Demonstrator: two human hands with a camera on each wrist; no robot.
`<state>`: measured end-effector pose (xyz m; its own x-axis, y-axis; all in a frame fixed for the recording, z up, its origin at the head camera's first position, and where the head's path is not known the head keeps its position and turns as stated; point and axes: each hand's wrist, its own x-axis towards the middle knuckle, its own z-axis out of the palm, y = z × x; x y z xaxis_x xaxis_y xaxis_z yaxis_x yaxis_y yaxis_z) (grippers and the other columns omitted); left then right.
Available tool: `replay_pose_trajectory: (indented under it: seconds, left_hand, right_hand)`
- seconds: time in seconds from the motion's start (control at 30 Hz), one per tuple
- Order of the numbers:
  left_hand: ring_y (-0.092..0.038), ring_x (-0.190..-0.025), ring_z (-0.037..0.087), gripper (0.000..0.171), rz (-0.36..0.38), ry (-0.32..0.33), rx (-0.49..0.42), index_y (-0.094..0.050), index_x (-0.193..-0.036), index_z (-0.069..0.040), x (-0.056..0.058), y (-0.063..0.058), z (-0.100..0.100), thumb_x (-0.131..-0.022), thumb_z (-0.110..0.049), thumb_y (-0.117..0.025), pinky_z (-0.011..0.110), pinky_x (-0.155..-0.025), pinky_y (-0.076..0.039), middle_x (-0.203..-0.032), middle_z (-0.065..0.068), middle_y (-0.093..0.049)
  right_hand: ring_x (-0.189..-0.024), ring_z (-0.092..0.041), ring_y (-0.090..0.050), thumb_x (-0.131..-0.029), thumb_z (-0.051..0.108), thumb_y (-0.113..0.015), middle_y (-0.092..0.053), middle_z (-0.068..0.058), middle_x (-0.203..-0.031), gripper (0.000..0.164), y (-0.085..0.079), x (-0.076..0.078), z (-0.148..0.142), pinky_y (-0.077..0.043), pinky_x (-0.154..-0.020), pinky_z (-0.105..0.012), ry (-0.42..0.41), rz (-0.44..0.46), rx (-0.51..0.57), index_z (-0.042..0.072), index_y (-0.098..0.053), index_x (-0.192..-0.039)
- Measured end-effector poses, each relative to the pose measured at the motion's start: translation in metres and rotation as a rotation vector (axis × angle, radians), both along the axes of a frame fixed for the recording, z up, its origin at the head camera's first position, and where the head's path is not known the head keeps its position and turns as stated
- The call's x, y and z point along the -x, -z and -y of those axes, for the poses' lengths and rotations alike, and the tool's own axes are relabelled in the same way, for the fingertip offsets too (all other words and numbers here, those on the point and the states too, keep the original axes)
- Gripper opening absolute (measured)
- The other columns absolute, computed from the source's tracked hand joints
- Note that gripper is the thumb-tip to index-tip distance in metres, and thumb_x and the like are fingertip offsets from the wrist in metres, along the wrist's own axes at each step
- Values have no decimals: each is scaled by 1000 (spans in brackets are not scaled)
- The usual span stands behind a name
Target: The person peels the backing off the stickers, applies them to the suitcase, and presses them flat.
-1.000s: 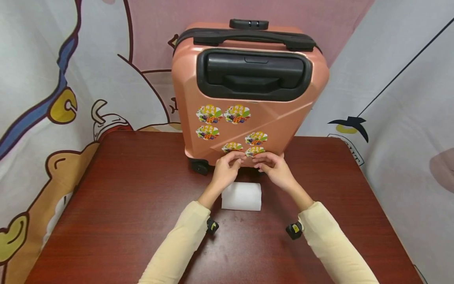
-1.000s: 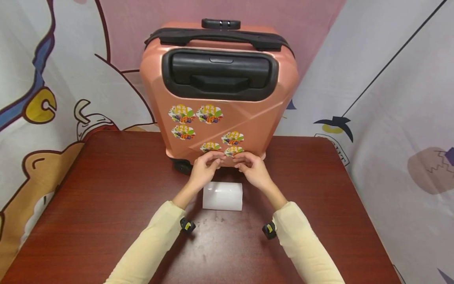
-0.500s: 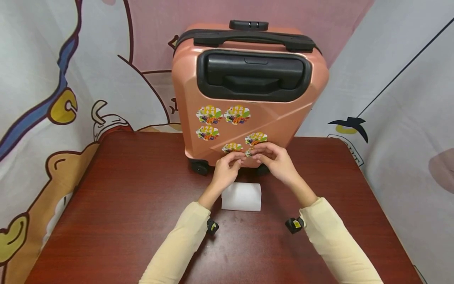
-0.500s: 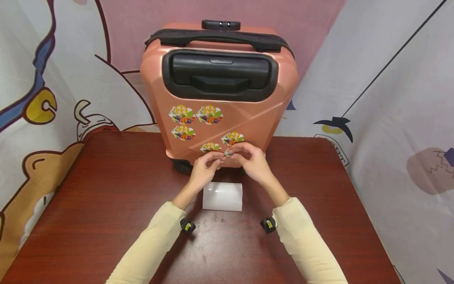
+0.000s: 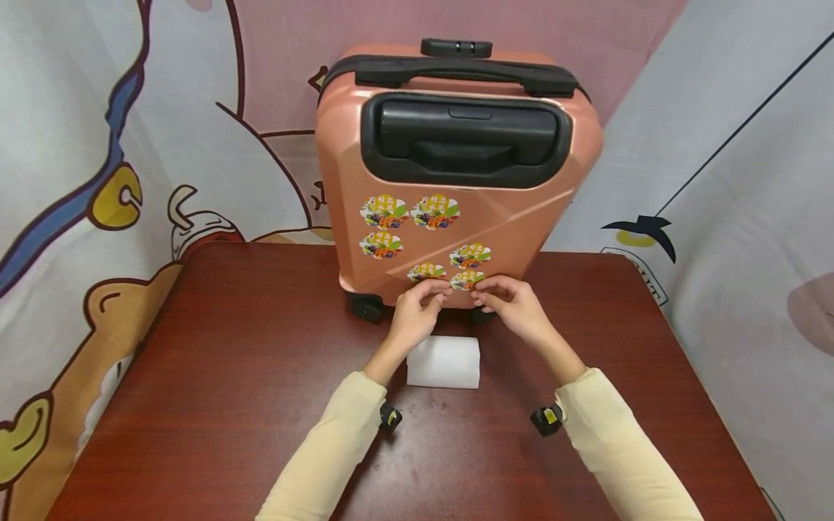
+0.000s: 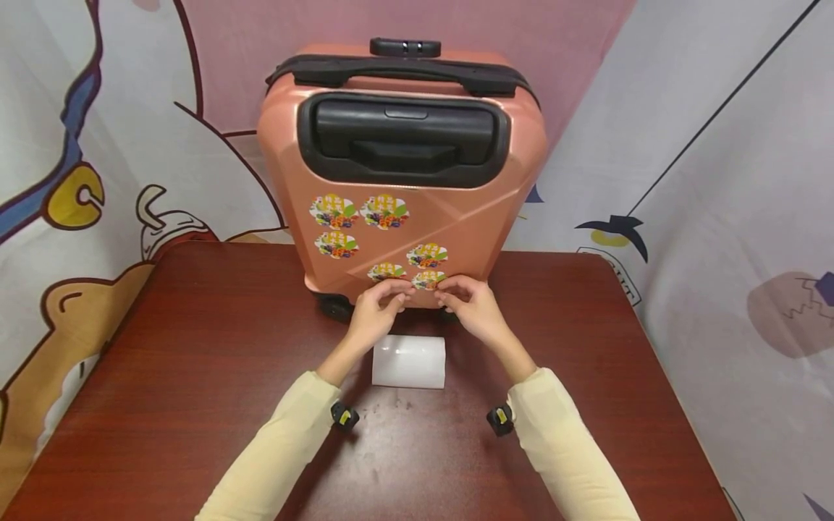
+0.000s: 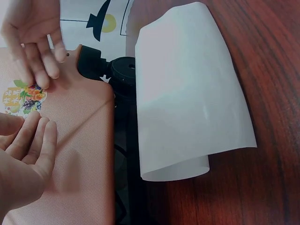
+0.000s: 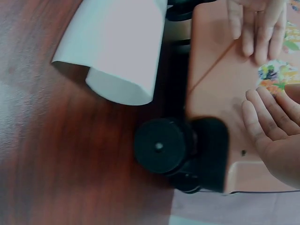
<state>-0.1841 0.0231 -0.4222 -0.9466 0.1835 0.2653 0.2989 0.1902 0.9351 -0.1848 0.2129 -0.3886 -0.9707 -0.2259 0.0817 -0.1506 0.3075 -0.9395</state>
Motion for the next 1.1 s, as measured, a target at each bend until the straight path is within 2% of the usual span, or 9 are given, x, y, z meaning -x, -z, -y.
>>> replay_pose_trajectory:
  seconds: [0.07, 0.2, 0.3, 0.53, 0.73, 0.9, 1.1]
  left_hand:
    - [-62, -92, 23, 18, 0, 0, 5, -64, -105, -3, 0, 0, 0, -90, -2, -53, 28, -77, -50, -99, 11, -66]
    - [-62, -93, 24, 18, 11, 5, 13, -64, -105, -3, 0, -1, 0, -91, -1, -53, 28, -78, -49, -100, 11, -65]
    - [-61, -93, 25, 18, 20, 8, 15, -64, -105, -3, -1, -1, 1, -91, -1, -53, 29, -78, -49, -100, 11, -65]
    - [-61, -94, 26, 18, 40, 20, 18, -63, -106, -2, -1, 1, 1, -91, -3, -52, 30, -78, -50, -101, 11, -65]
    - [-62, -91, 19, 18, 29, 8, 51, -64, -106, -3, -2, 4, 6, -91, -5, -54, 26, -74, -50, -99, 7, -66]
    - [-62, -90, 19, 18, 34, -5, 36, -64, -105, -2, -4, 7, 14, -90, -4, -55, 26, -73, -51, -98, 8, -67]
    - [-62, -91, 21, 18, 39, -20, 45, -64, -105, 0, -7, 11, 31, -89, -4, -56, 30, -73, -51, -97, 10, -67]
  right_hand:
    - [-86, -37, -61, -88, -2, -56, -61, -29, -97, 21, -6, 0, 2, -53, -70, -36, -8, -15, -4, -13, -58, -106]
    - [-83, -28, -63, -87, -3, -57, -61, -29, -98, 20, -19, -1, 6, -53, -68, -28, -9, -57, 3, -11, -59, -105]
    - [-82, -26, -63, -86, -4, -57, -61, -28, -98, 19, -23, -1, 8, -53, -69, -30, -7, -69, 8, -10, -59, -104]
    - [-83, -31, -63, -88, 1, -57, -62, -28, -96, 20, -12, 0, 1, -53, -70, -36, 4, -37, -19, -11, -59, -104]
    - [-80, -26, -65, -88, 1, -57, -62, -29, -95, 20, 0, -1, -8, -53, -69, -35, 21, -16, -18, -11, -59, -104]
    - [-79, -22, -65, -88, 0, -56, -63, -28, -95, 20, 3, -3, -12, -53, -68, -33, 25, -18, -26, -11, -58, -104]
    - [-81, -27, -64, -88, -1, -55, -63, -26, -96, 18, 6, -9, -16, -53, -68, -34, 57, -20, -78, -11, -59, -103]
